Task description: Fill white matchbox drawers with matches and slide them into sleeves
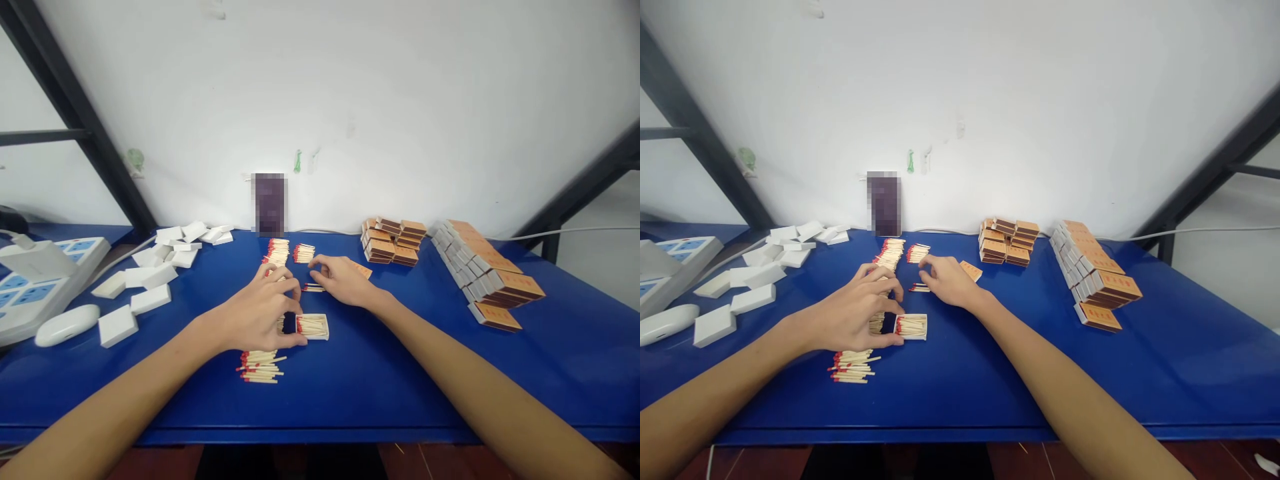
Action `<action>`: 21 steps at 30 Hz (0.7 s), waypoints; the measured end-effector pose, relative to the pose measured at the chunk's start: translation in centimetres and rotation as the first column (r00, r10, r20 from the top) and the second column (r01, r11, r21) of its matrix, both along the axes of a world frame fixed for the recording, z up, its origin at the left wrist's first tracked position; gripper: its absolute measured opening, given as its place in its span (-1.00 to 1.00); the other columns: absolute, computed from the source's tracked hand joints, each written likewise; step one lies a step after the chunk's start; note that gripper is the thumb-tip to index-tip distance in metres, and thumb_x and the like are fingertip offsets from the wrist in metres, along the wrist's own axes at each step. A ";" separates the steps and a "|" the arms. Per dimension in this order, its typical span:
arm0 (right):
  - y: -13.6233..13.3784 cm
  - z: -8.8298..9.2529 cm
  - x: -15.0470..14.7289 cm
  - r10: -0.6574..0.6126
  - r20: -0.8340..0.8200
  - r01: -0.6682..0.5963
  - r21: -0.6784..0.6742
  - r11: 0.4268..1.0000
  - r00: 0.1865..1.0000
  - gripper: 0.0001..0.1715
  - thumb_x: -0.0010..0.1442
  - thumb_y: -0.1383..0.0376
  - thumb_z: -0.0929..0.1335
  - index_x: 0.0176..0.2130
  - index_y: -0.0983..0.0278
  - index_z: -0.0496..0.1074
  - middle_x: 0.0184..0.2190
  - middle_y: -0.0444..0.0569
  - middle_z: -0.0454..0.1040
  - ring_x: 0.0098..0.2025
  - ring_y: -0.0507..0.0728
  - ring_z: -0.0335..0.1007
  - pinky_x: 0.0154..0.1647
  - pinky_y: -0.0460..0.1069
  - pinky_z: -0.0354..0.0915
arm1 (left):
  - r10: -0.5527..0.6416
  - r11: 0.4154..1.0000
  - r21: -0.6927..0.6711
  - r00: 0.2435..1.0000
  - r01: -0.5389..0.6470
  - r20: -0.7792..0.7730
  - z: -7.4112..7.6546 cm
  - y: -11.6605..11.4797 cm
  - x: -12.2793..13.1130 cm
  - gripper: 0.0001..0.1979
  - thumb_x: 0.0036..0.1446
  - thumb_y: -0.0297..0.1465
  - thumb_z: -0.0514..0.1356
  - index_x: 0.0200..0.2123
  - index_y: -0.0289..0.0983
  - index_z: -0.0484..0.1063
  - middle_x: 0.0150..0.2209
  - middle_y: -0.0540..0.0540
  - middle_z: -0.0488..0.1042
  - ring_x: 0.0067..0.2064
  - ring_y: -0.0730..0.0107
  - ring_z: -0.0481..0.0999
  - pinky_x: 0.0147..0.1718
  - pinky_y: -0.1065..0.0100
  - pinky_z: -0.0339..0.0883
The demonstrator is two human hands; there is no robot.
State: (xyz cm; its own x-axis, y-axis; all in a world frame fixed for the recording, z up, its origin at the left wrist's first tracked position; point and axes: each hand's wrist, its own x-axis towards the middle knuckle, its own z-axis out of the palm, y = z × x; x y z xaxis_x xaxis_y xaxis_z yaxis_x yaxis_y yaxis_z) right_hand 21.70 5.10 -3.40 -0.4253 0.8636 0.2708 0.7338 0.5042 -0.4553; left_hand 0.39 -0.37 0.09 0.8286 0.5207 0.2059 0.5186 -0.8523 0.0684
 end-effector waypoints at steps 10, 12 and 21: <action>1.9 -0.8 -0.7 -0.069 0.211 0.050 0.093 0.994 0.975 -0.71 0.33 0.31 0.20 -0.04 0.24 0.43 -0.23 0.01 0.56 -0.25 0.10 0.43 -0.27 -0.08 0.13 | 0.008 1.000 0.000 1.000 -0.008 -0.007 0.1 -0.1 0.0 -0.63 0.05 -0.02 0.26 -0.34 -0.22 0.58 -0.23 -0.08 0.44 -0.09 0.19 0.31 0.04 0.08 0.02; 1.8 -0.8 -0.7 -0.073 0.237 0.053 0.091 0.994 0.969 -0.72 0.34 0.31 0.19 -0.07 0.23 0.43 -0.24 0.00 0.56 -0.25 0.11 0.44 -0.28 -0.08 0.13 | 0.009 1.000 -0.003 1.000 -0.009 -0.008 0.1 -0.1 -0.1 -0.63 0.05 -0.03 0.27 -0.33 -0.22 0.58 -0.23 -0.08 0.44 -0.08 0.18 0.31 0.04 0.08 0.02; 2.1 -0.4 -1.2 -0.101 0.313 0.082 0.073 0.994 0.944 -0.72 0.38 0.23 0.14 -0.13 0.22 0.38 -0.26 0.02 0.54 -0.28 0.13 0.44 -0.36 -0.06 0.06 | 0.010 1.000 -0.010 1.000 -0.010 0.003 0.0 -0.1 -0.1 -0.63 0.05 -0.02 0.26 -0.34 -0.21 0.58 -0.23 -0.08 0.43 -0.09 0.18 0.31 0.03 0.08 0.02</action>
State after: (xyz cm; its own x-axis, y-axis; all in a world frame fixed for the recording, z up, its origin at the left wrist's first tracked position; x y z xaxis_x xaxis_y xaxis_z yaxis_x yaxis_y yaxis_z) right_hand 20.45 7.17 -3.77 -0.4168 0.8897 0.1861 0.8794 0.4465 -0.1652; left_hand 0.30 -0.48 0.05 0.8228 0.5306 0.2036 0.5265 -0.8466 0.0784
